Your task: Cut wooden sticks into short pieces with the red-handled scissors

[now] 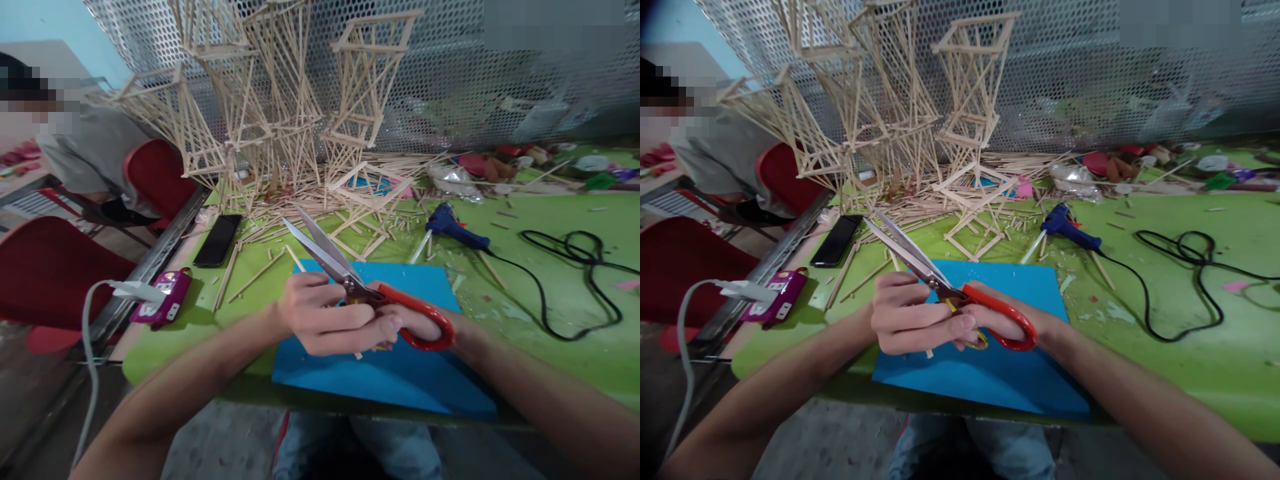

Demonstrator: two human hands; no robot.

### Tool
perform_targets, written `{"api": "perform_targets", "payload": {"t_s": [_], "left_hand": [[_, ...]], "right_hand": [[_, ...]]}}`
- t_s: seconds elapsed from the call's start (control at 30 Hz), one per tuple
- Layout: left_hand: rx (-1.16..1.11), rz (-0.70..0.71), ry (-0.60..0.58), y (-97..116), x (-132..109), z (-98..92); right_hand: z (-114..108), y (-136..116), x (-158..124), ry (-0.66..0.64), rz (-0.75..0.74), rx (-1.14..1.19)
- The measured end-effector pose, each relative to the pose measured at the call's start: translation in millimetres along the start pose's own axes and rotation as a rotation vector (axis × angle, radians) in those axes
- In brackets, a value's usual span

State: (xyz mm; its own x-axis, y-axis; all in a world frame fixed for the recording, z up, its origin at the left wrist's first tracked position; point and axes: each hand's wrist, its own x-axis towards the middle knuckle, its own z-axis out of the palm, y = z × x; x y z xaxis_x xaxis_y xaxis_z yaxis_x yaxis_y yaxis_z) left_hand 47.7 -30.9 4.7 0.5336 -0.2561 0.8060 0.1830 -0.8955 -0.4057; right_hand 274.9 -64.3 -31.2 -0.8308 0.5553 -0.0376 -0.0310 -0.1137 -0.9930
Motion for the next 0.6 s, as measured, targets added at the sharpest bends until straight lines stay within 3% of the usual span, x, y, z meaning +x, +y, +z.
{"api": "perform_targets", "payload": {"t_s": [0.1, 0.23, 0.4, 0.6], "left_hand": [[-0.073, -0.009, -0.022, 0.9, -6.6, 1.5], [0.020, -0.028, -0.049, 2.4, -7.1, 3.4], [0.043, 0.010, 0.135, 1.0, 4.2, 2.4], [-0.032, 0.040, 0.119, -2.1, 11.6, -0.7]], "right_hand": [[0.3, -2.0, 0.8, -0.015, -0.010, -0.005], [1.5, -2.0, 0.6, 0.013, -0.003, 0.058], [2.5, -0.5, -0.4, 0.044, 0.006, 0.091], [1.7, -2.1, 1.5, 0.023, 0.010, 0.037]]}}
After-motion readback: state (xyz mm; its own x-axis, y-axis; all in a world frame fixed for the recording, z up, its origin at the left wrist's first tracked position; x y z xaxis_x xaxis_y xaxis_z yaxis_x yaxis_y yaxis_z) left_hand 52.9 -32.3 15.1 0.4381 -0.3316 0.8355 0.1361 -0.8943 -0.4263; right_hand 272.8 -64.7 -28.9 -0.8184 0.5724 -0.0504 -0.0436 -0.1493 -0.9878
